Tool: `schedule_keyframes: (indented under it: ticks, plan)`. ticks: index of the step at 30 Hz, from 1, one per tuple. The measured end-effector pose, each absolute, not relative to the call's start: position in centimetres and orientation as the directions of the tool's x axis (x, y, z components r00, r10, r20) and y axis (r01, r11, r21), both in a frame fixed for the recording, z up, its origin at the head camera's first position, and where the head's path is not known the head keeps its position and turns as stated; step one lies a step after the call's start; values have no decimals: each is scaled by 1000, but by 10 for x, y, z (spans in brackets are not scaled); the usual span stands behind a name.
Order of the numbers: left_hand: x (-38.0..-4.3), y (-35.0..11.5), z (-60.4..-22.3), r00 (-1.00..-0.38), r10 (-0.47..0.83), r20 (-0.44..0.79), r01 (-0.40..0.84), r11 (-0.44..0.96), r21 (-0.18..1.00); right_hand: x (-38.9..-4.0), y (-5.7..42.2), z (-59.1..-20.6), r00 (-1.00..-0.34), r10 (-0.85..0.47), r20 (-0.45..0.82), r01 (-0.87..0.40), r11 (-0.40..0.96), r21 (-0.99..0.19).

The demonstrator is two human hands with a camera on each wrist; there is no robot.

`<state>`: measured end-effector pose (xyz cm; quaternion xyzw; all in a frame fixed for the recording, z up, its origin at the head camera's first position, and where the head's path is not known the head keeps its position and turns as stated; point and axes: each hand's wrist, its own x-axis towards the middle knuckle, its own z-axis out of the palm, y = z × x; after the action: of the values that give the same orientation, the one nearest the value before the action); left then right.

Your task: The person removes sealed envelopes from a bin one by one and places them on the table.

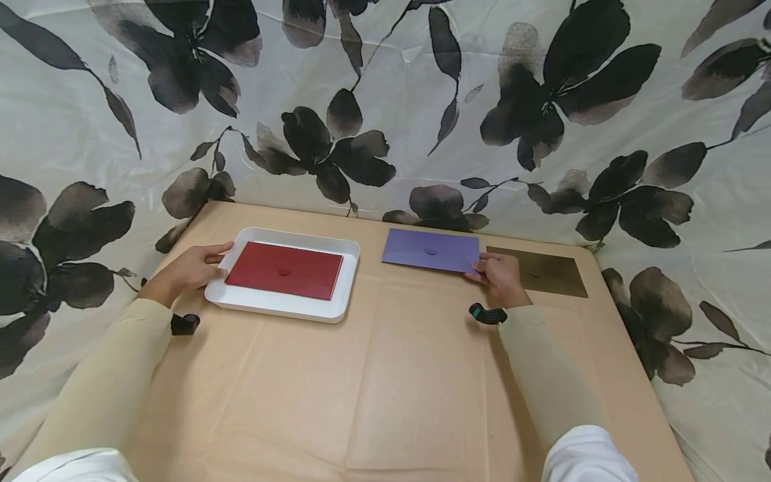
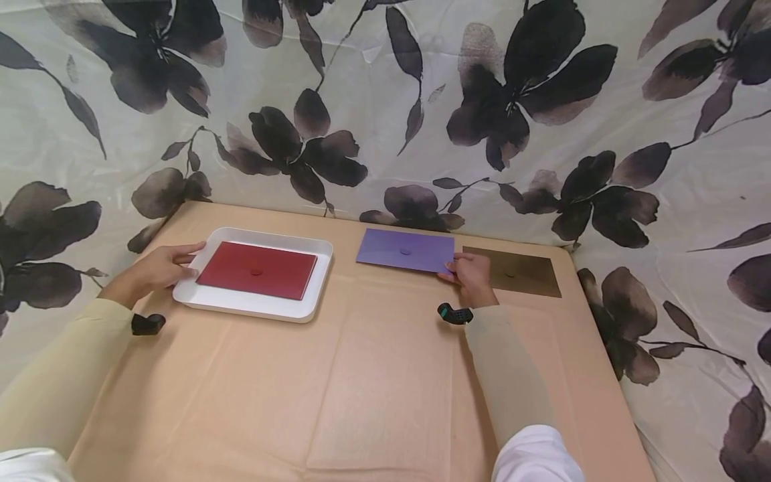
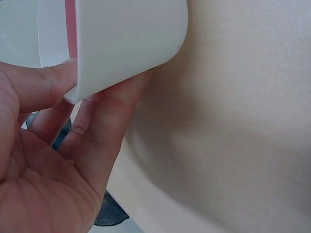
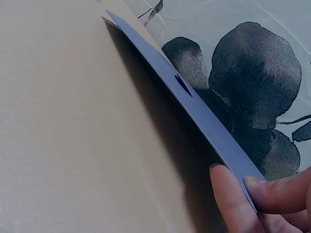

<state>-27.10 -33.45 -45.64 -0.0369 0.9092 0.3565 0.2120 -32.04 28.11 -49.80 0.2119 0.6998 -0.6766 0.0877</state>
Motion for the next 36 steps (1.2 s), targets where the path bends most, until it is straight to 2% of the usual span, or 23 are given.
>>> schedule_keyframes:
  ticks: [7,21,36]
  plan:
    - [-272,-335,-457,-908,88,-409,-213,745,632,-320,279,-500,-890,198,-412,415,-29,-910]
    - [-272,-333,-458,-911,86,-404,-212,742,636,-318,275,-502,-874,276,-400,422,23,-906]
    - [-273,-335,-460,-908,90,-409,-215,739,639,-316,272,-502,-876,295,-380,411,47,-910]
